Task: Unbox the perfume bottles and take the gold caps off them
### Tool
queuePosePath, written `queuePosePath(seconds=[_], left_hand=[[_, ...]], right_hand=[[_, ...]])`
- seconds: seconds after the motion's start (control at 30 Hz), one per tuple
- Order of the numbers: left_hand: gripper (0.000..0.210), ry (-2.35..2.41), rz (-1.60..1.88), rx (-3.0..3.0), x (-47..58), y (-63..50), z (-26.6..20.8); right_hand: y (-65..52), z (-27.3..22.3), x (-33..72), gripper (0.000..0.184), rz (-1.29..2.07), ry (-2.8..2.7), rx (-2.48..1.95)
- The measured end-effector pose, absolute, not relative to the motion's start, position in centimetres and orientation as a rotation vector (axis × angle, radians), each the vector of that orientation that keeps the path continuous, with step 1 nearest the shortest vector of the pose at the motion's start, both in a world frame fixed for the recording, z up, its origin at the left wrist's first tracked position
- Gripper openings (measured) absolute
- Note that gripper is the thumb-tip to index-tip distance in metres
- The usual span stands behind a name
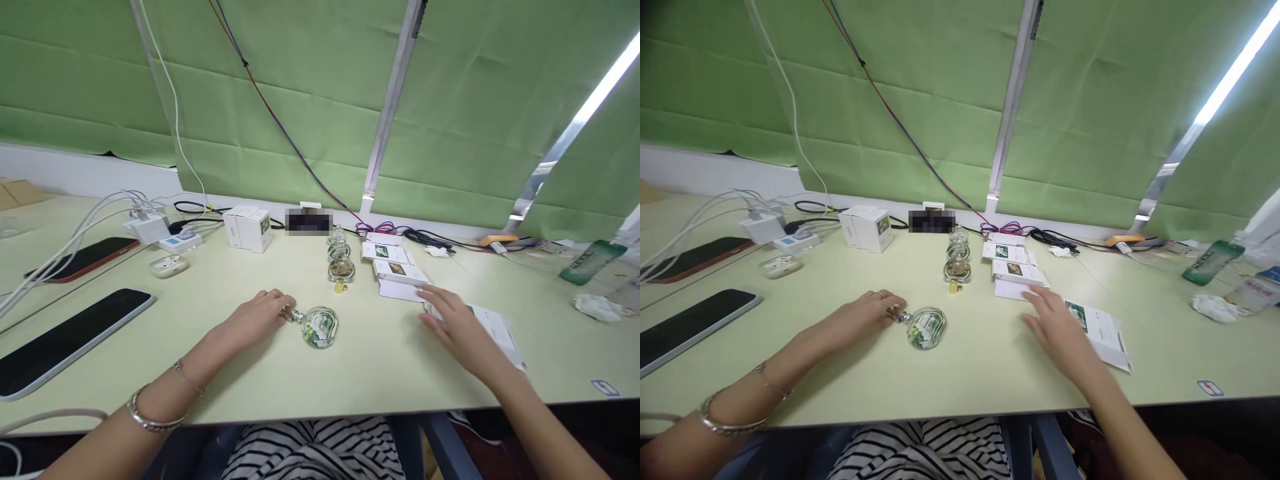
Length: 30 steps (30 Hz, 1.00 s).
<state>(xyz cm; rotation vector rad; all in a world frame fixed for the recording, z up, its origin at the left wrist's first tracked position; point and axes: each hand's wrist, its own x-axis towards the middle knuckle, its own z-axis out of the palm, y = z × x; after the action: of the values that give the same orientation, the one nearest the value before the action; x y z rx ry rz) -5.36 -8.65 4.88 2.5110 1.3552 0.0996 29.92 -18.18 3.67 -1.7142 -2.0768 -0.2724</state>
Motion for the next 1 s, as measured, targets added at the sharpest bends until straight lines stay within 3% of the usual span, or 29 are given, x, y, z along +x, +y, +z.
queuePosePath(seconds=[0.1, 0.2, 0.33, 0.43, 0.57, 1.0], left_hand=[[0.027, 1.301, 0.103, 2.494, -4.9, -8.0, 4.8], [0.026, 1.239, 0.107, 2.53, -4.6, -7.9, 5.0], [0.021, 1.224, 0.088, 2.538, -4.9, -7.9, 5.4], [0.018, 1.267, 0.148, 2.496, -5.3, -7.8, 5.8], [0.019, 1.212, 0.25, 2.508, -4.5, -7.4, 5.8], [0.035, 0.872, 0.278, 2.526, 3.4, -5.0, 2.3]], right_hand=[[-15.7, 4.9, 22.5, 0.039, 0.148, -2.167, -1.562], [-12.8, 4.4, 17.6, 0.058, 0.54, -2.314, -1.476], [-10.9, 3.4, 16.3, 0.07, 0.78, -2.387, -1.468], [-11.4, 3.3, 18.1, 0.073, 0.861, -2.37, -1.48], [-13.5, 3.1, 21.3, 0.06, 0.895, -2.242, -1.487], [-14.5, -0.2, 23.6, 0.042, 0.69, -1.705, -1.503]])
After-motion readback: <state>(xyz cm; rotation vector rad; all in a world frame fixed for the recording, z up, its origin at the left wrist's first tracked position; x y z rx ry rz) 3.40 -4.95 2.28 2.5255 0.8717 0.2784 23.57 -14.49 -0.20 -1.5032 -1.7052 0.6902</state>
